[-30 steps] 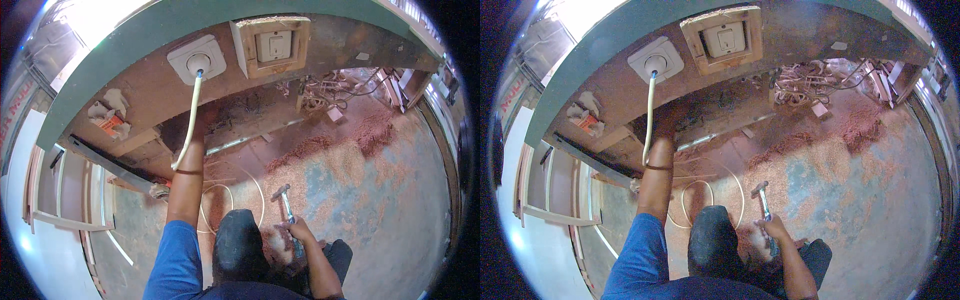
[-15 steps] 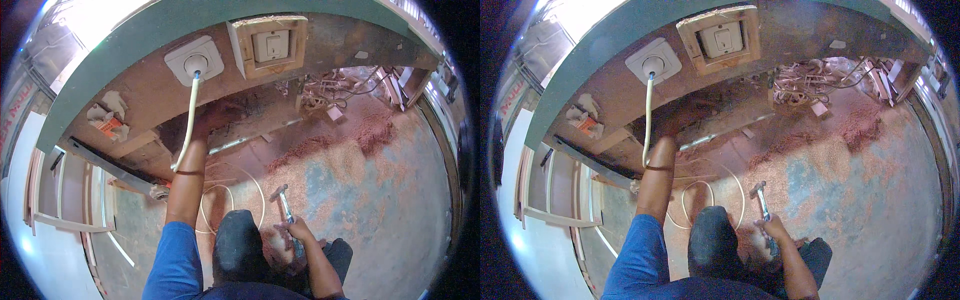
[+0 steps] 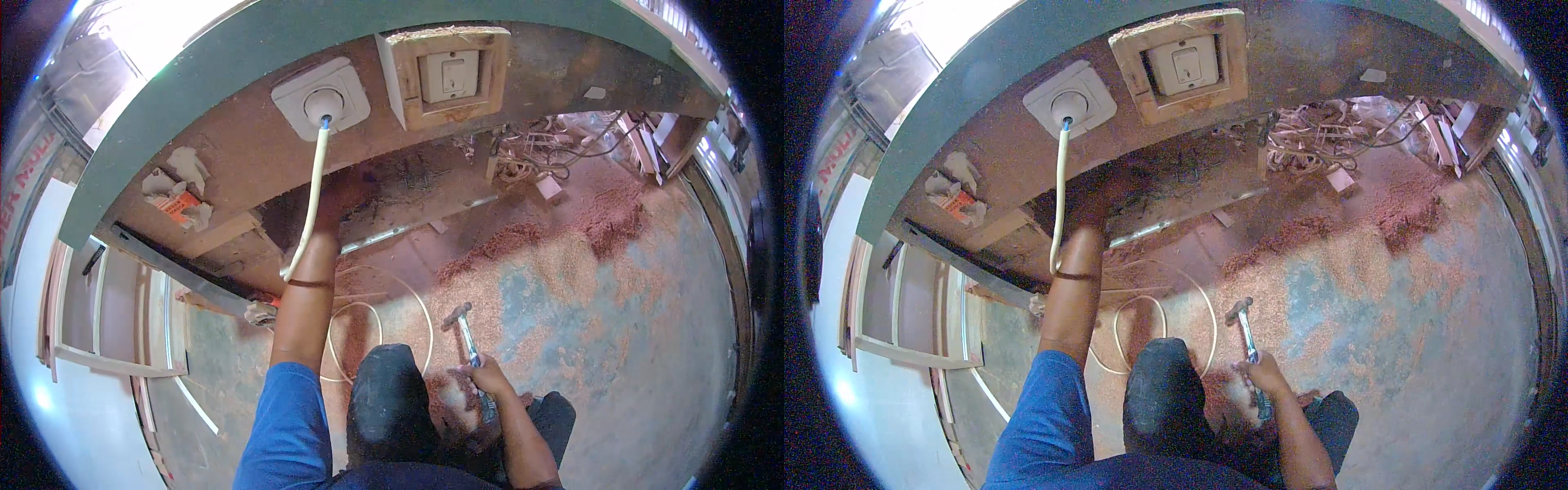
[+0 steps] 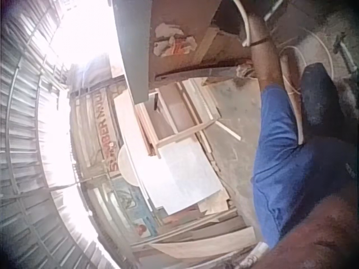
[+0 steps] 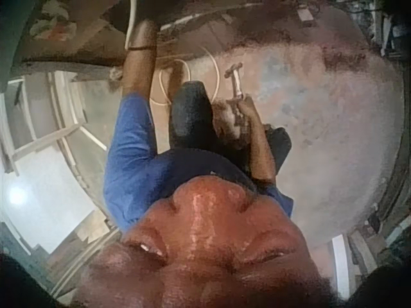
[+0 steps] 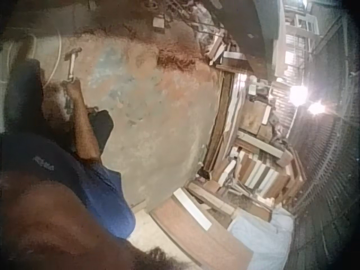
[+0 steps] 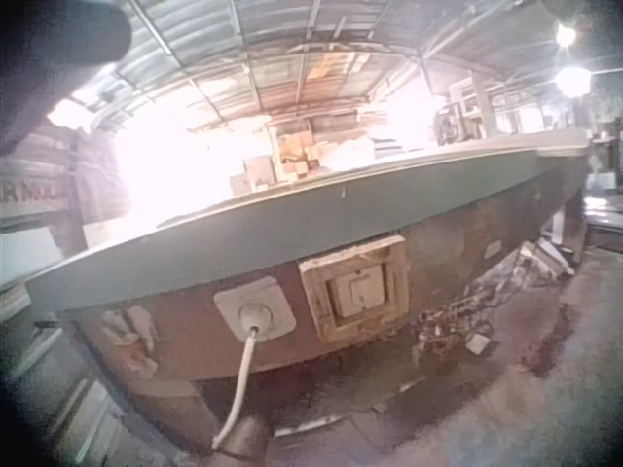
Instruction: The person hammers pieces of wood together on a workbench, then aligns and hammers another wooden panel onto the assembly.
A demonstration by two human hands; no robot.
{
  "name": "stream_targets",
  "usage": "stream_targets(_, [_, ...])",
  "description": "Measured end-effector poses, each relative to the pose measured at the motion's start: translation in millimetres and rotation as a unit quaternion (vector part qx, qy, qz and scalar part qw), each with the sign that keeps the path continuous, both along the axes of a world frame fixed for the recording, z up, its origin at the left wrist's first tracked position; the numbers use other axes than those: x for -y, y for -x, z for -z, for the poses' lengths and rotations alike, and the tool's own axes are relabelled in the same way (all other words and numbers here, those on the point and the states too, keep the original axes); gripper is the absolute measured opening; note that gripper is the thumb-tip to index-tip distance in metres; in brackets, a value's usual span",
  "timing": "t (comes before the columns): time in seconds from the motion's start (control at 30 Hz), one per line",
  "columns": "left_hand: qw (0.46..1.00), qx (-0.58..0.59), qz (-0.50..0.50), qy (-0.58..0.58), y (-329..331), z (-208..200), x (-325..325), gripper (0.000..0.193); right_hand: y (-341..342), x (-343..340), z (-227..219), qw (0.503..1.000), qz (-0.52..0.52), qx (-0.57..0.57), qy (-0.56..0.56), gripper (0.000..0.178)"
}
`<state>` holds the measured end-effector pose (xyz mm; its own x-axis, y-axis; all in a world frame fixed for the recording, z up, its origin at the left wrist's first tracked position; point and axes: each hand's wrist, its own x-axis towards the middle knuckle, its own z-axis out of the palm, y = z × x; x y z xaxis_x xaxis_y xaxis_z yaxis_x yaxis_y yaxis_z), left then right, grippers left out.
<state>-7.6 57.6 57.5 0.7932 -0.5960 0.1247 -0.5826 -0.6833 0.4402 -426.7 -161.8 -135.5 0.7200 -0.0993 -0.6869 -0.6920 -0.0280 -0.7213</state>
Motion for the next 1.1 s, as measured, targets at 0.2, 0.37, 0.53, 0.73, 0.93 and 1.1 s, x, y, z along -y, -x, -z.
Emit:
stream_targets(0.2, [1.000,-0.005,0.004,0.019,-5.1,1.4,9.4,0.037,0.3,0.0,17.6,1.000,-0.011,0.011,0.012,0.027])
stream_targets(0.37, [0.998,-0.009,-0.010,0.056,-7.5,1.8,7.2,0.037,2.3,1.5,45.5,0.997,-0.039,0.041,0.052,0.027])
stream_targets(0.53, [0.987,0.006,-0.062,0.145,-10.7,1.1,6.5,0.037,-0.9,-3.1,10.2,1.000,-0.015,0.003,0.010,0.032])
stream_targets(0.73, [0.977,0.001,-0.068,0.200,-13.9,4.8,25.1,0.036,1.1,-0.4,25.2,0.999,-0.021,0.015,0.021,0.031])
stream_targets(0.93, [0.961,-0.051,-0.075,0.261,-8.4,5.8,10.0,0.036,-7.2,-8.6,1.0,1.000,-0.011,-0.025,0.010,0.028])
stream_targets(1.1, [0.890,-0.090,-0.123,0.430,-7.6,5.6,-12.2,0.036,-4.4,-7.1,9.8,1.000,-0.005,0.002,-0.002,0.026])
